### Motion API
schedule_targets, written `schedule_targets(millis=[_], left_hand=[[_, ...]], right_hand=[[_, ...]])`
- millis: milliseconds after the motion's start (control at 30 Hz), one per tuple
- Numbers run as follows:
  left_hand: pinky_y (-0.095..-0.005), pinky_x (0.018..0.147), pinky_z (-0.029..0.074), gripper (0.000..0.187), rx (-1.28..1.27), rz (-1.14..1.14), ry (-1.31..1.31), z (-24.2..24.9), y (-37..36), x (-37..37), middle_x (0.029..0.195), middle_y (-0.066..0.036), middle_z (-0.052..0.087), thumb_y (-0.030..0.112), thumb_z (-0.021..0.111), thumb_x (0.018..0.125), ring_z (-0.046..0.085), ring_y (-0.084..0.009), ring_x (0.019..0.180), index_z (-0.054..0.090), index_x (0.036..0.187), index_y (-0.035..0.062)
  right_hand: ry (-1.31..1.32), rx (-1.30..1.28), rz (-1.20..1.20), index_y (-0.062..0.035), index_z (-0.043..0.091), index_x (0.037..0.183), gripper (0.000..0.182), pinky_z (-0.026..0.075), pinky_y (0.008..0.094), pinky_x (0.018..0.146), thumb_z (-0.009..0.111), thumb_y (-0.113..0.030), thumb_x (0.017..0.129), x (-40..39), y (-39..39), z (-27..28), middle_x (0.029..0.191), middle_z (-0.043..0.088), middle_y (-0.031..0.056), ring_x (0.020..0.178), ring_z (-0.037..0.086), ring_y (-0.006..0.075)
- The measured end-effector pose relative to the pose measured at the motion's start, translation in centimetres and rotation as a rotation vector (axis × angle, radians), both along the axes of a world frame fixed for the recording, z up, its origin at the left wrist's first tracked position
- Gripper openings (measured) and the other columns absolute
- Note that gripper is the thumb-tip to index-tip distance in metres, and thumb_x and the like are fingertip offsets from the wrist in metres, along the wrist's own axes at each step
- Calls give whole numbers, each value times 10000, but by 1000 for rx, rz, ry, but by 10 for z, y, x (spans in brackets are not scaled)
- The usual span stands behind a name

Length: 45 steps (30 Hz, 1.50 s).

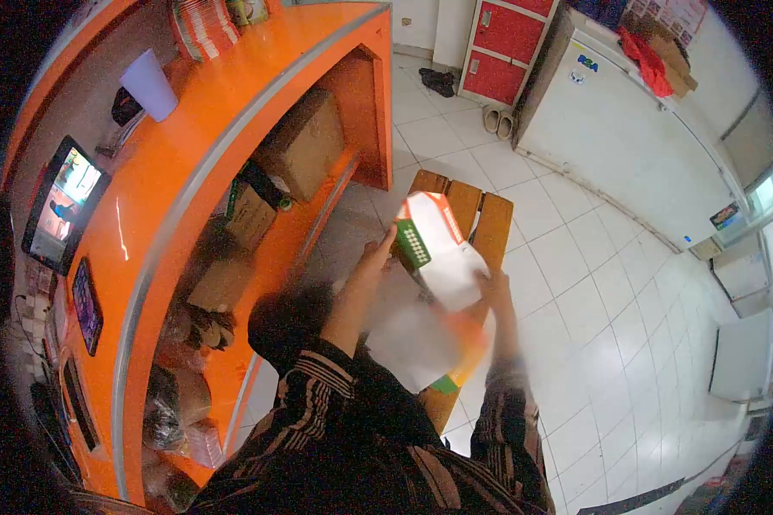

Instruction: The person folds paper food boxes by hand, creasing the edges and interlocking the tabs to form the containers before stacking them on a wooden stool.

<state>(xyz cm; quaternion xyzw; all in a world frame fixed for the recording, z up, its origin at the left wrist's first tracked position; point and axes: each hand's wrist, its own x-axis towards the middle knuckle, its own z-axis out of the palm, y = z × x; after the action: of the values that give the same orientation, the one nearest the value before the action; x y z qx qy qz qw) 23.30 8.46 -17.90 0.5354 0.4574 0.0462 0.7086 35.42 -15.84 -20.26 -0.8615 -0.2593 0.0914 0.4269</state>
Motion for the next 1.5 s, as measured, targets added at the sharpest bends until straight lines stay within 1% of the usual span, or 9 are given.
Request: schedule_targets(millis=[233,367,567,700,967,1067,1267,1367,1500], left_hand=[[-378,808,417,715,-210,145,-275,26,10,-37,1139,-94,510,541,625,775,558,-218,982,422,1256,53],[-366,851,410,486,-229,321,-448,58,10,-66,1093,-58,557,416,589,851,567,-206,1020,475,1195,93],[-318,832,439,401,-227,150,-535,63,-4,-133,1125,-64,564,354,553,890,583,-193,990,481,1170,77],[-288,818,451,424,-147,46,-557,58,-21,-174,1101,-81,562,364,507,918,595,-180,954,468,1200,50],[-285,821,455,352,-147,35,-568,43,-23,-182,1055,-79,561,330,481,941,602,-172,933,487,1145,43],[-280,809,462,342,-120,41,-624,40,-25,-182,1043,-74,565,325,484,940,607,-170,920,494,1138,46],[-276,789,471,321,-131,31,-555,42,-24,-185,1022,-68,576,321,496,936,617,-165,898,516,1117,57],[-277,787,472,317,-113,65,-614,35,-25,-183,1011,-68,583,322,500,934,620,-164,885,519,1109,59],[-277,784,473,310,-113,72,-623,38,-25,-184,1007,-67,587,326,500,933,623,-163,876,521,1088,59]], right_hand=[[-35,-340,-56,-39,595,1040,288,477,445,733,606,-212,810,14,19,38,897,645,189,844,615,363],[-584,-61,-133,-47,586,958,177,450,405,771,620,-135,808,-59,32,52,975,591,158,890,556,333],[-274,-601,101,32,351,1286,884,395,459,914,717,-489,673,-144,7,-45,1286,388,256,1154,415,386],[-310,-423,-2,22,355,1291,920,389,495,898,765,-453,617,-160,6,-71,1292,393,229,1167,406,379],[-481,-486,-89,-4,461,1052,615,447,437,814,806,-226,594,-169,16,-47,1165,483,223,1026,500,397],[-40,64,-91,-13,479,965,453,457,444,746,759,-81,616,-125,-5,-90,991,564,240,896,554,408],[-626,-214,110,-40,510,1131,453,459,456,652,639,4,700,-104,-28,-99,909,598,233,792,583,408],[133,246,34,19,504,1217,369,407,292,899,459,-229,947,-135,-15,-57,1167,545,77,1048,504,160],[-228,35,-47,-27,498,1236,378,444,363,825,510,-129,873,-142,-15,-77,1129,560,133,1005,540,259]])
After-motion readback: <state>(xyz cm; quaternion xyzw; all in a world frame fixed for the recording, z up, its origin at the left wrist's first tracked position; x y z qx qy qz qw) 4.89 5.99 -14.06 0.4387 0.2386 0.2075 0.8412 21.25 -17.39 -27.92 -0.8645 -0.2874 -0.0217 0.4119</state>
